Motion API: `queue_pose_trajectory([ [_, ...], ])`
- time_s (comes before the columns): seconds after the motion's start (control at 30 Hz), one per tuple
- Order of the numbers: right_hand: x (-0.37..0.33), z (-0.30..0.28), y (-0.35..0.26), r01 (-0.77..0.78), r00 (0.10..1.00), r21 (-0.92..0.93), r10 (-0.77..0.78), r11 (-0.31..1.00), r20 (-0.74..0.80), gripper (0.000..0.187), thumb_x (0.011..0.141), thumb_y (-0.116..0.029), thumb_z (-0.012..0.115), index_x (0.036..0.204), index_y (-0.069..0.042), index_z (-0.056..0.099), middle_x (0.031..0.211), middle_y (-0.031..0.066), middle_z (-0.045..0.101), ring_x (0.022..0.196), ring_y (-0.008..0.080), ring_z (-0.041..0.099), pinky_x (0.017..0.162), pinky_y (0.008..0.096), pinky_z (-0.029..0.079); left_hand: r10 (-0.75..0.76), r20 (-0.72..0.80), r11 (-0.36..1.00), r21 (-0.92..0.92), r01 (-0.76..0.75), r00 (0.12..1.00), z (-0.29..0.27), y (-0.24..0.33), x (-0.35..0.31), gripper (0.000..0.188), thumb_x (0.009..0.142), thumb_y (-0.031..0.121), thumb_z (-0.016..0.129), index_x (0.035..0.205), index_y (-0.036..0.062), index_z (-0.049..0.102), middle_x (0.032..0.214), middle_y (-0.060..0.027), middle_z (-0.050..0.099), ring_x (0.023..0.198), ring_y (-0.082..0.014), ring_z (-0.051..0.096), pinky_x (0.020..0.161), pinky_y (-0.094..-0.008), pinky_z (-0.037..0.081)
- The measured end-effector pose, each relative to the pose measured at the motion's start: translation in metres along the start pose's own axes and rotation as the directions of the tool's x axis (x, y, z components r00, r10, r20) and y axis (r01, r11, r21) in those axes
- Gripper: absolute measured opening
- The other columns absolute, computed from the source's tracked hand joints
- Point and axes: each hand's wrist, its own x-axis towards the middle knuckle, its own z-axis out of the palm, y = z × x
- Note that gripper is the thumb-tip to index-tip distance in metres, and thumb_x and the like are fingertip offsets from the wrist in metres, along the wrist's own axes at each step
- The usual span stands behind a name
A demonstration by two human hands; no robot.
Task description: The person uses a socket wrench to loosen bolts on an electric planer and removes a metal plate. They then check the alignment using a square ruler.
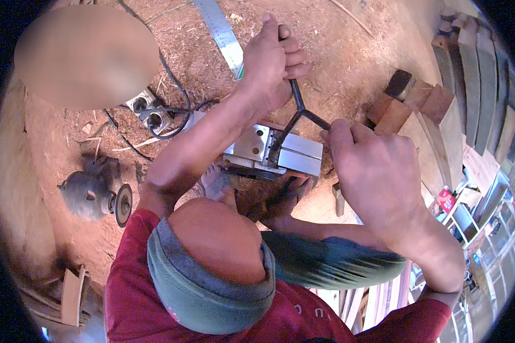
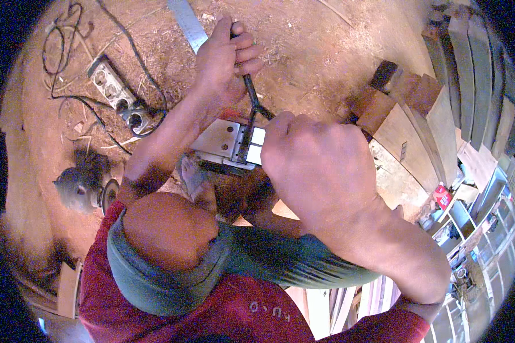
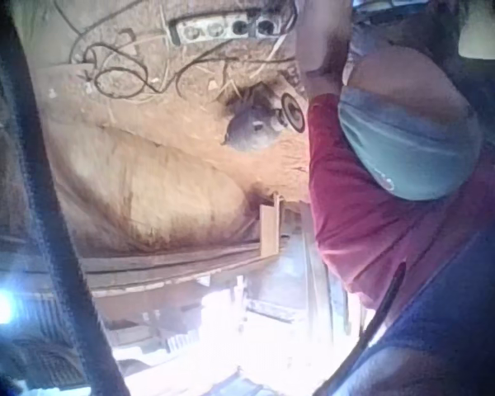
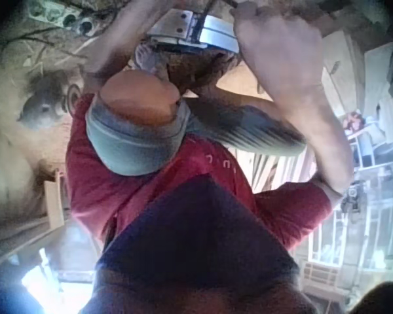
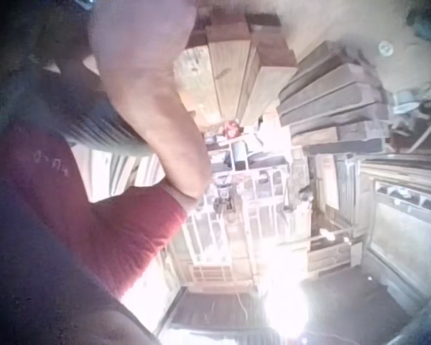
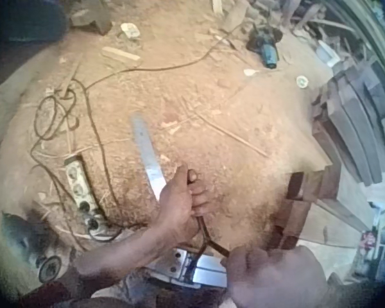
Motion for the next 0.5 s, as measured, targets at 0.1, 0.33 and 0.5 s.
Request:
queue_pose_trajectory([
  [0.1, 0.003, 0.021, 0.052, 0.134, 0.987, 0.002, -0.133, 0.991, -0.085, 0.017, 0.091, -0.024, 0.07, 0.094, -0.007, 0.068, 0.078, 0.0093, 0.071, 0.067, 0.0305, 0.073, 0.057, 0.0421, 0.057, 0.237, -0.067, 0.97, -0.037, -0.24, 0.969, -0.001, 0.001, -0.04, 0.045, 0.112, 0.056, 0.04, 0.094, 0.0145, 0.046, 0.066, 0.0052, 0.03, 0.051, -0.0081, 0.026, 0.044, -0.0268, 0.022],
  [0.33, 0.059, 0.074, 0.088, 0.32, 0.744, -0.173, -0.36, 0.931, -0.563, 0.033, 0.087, -0.014, 0.077, 0.119, -0.009, 0.076, 0.12, 0.0122, 0.07, 0.103, 0.0322, 0.069, 0.089, 0.0422, 0.057, 0.775, 0.461, 0.561, -0.189, -0.806, 0.431, -0.053, -0.026, -0.074, 0.037, 0.113, 0.043, 0.046, 0.109, 0.0062, 0.054, 0.087, -0.0109, 0.059, 0.082, -0.026, 0.063, 0.082, -0.0469, 0.057],
  [0.5, 0.043, 0.153, 0.005, 0.236, 0.844, 0.834, 0.319, 0.499, -0.43, 0.035, 0.089, -0.005, 0.073, 0.124, -0.002, 0.07, 0.13, 0.0159, 0.067, 0.114, 0.0301, 0.068, 0.102, 0.0454, 0.054, 0.448, 0.863, -0.094, 0.304, -0.948, 0.232, -0.048, 0.009, -0.103, 0.032, 0.104, 0.016, 0.06, 0.131, 0.0, 0.068, 0.107, -0.0162, 0.064, 0.101, -0.0363, 0.066, 0.091, -0.0438, 0.054],
])
